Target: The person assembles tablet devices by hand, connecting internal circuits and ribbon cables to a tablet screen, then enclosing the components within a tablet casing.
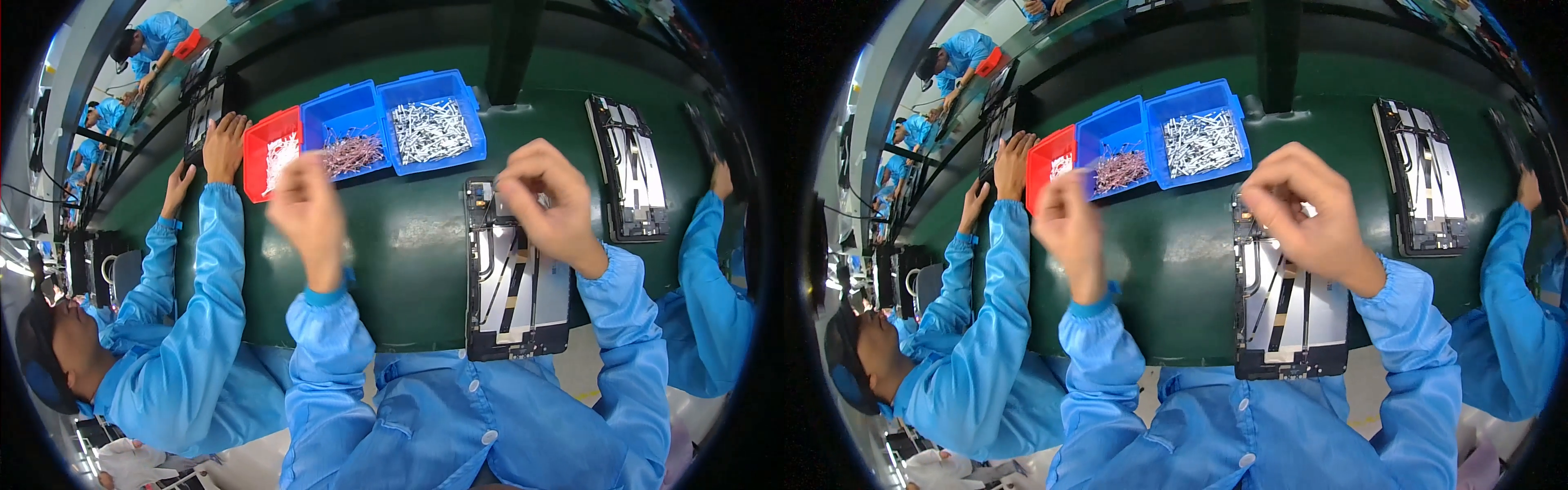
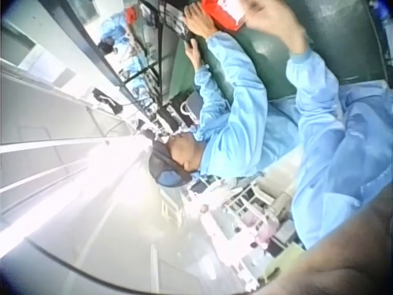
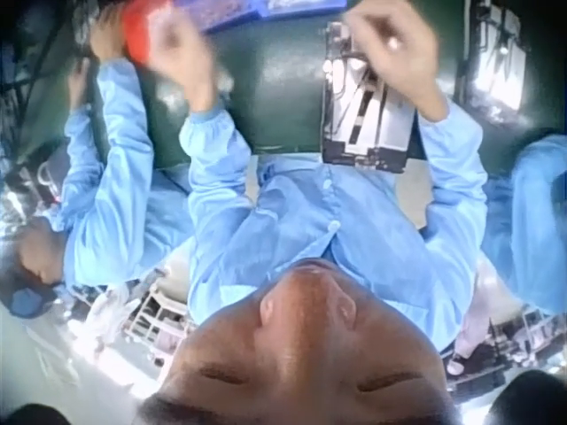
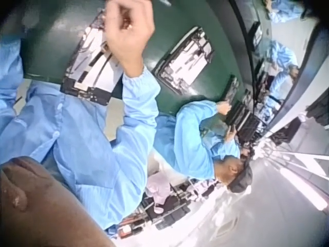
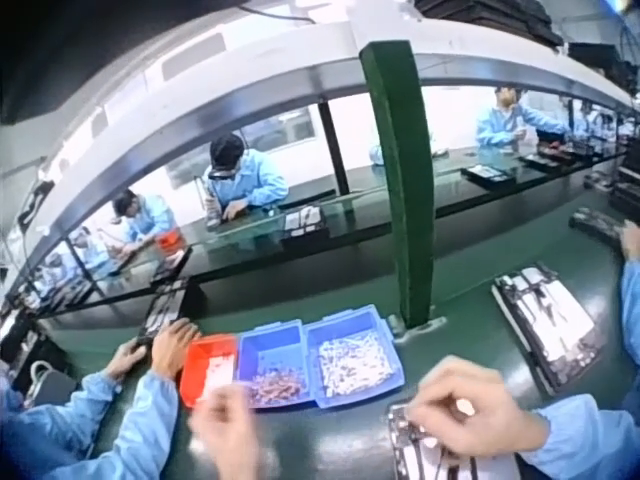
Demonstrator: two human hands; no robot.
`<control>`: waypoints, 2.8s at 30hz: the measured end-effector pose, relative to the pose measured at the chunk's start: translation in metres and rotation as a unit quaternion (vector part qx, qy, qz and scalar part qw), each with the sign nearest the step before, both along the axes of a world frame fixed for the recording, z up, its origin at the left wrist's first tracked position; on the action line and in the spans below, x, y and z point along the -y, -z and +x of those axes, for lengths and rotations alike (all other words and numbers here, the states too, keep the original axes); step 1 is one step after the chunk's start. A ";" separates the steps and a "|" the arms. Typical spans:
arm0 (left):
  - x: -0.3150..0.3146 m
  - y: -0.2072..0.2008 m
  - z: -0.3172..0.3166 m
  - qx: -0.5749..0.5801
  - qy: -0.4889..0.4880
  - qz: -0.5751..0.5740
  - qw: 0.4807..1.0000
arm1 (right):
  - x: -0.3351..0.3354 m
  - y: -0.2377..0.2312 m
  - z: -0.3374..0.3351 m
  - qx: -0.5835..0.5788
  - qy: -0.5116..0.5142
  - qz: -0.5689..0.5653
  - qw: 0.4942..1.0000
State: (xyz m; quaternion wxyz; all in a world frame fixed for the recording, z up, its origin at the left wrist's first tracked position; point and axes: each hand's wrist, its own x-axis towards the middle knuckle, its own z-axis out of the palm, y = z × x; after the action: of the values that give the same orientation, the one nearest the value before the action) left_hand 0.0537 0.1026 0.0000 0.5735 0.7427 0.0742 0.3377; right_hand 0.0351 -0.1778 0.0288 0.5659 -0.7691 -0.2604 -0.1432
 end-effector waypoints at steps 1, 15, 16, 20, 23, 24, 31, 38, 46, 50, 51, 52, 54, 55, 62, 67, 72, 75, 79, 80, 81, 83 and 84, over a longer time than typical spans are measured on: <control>-0.016 -0.007 0.005 0.072 -0.097 0.066 0.991 | 0.002 0.005 -0.001 -0.071 0.003 0.077 0.994; 0.054 -0.021 -0.092 -0.329 0.411 0.148 0.838 | 0.043 0.012 -0.030 -0.281 0.048 0.189 0.940; 0.059 -0.017 -0.101 -0.355 0.436 0.095 0.822 | 0.046 0.017 -0.040 -0.276 0.048 0.185 0.942; 0.083 -0.010 -0.100 -0.414 0.456 -0.089 0.783 | 0.054 0.049 -0.074 -0.217 0.077 0.155 0.961; 0.104 -0.003 -0.095 -0.376 0.441 -0.160 0.799 | 0.056 0.052 -0.078 -0.188 0.105 0.159 0.963; 0.107 -0.003 -0.083 -0.409 0.436 -0.191 0.778 | 0.057 0.051 -0.079 -0.188 0.124 0.173 0.959; 0.122 -0.007 -0.052 -0.479 0.518 -0.175 0.687 | 0.062 0.047 -0.078 -0.194 0.127 0.227 0.946; 0.138 -0.025 -0.045 -0.479 0.561 -0.190 0.647 | 0.070 0.034 -0.064 -0.212 0.117 0.247 0.938; 0.154 -0.043 -0.037 0.009 0.364 -0.022 0.931 | 0.075 -0.083 -0.042 -0.065 -0.020 0.308 0.949; 0.161 -0.027 -0.029 0.184 0.240 0.203 0.931 | 0.048 -0.103 -0.036 -0.120 -0.120 0.277 0.946; 0.161 -0.023 -0.027 0.218 0.232 0.228 0.920 | 0.044 -0.101 -0.034 -0.133 -0.147 0.264 0.944; 0.163 -0.025 -0.026 0.233 0.224 0.227 0.919 | 0.038 -0.098 -0.033 -0.146 -0.146 0.263 0.942; 0.162 -0.018 -0.026 0.223 0.236 0.212 0.922 | 0.032 -0.088 -0.031 -0.143 -0.137 0.252 0.947; 0.161 -0.014 -0.026 0.222 0.241 0.200 0.923 | 0.031 -0.086 -0.032 -0.143 -0.138 0.253 0.947; 0.156 0.003 -0.022 0.207 0.260 0.203 0.921 | 0.026 -0.077 -0.028 -0.139 -0.136 0.260 0.946; 0.154 0.001 -0.025 0.202 0.263 0.223 0.917 | 0.027 -0.080 -0.031 -0.140 -0.135 0.241 0.951; 0.155 -0.002 -0.028 0.209 0.253 0.221 0.918 | 0.025 -0.082 -0.033 -0.150 -0.137 0.250 0.947; 0.156 -0.010 -0.031 0.215 0.251 0.220 0.918 | 0.026 -0.083 -0.033 -0.154 -0.137 0.247 0.947; 0.154 -0.015 -0.032 0.218 0.254 0.233 0.913 | 0.026 -0.083 -0.034 -0.157 -0.136 0.254 0.945; 0.154 -0.015 -0.032 0.218 0.254 0.233 0.913 | 0.026 -0.084 -0.034 -0.157 -0.136 0.254 0.945; 0.154 -0.014 -0.033 0.213 0.257 0.228 0.915 | 0.026 -0.085 -0.034 -0.162 -0.136 0.252 0.944; 0.153 -0.013 -0.033 0.208 0.260 0.223 0.916 | 0.027 -0.085 -0.035 -0.166 -0.135 0.250 0.944; 0.153 -0.013 -0.033 0.214 0.256 0.228 0.915 | 0.027 -0.084 -0.034 -0.163 -0.139 0.251 0.944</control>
State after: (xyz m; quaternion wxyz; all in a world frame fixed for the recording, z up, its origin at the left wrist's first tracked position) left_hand 0.0211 -0.0504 0.0129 0.4575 0.7569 -0.3220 0.3377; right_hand 0.0007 -0.2048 0.1130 0.7893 -0.5716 -0.2244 0.0033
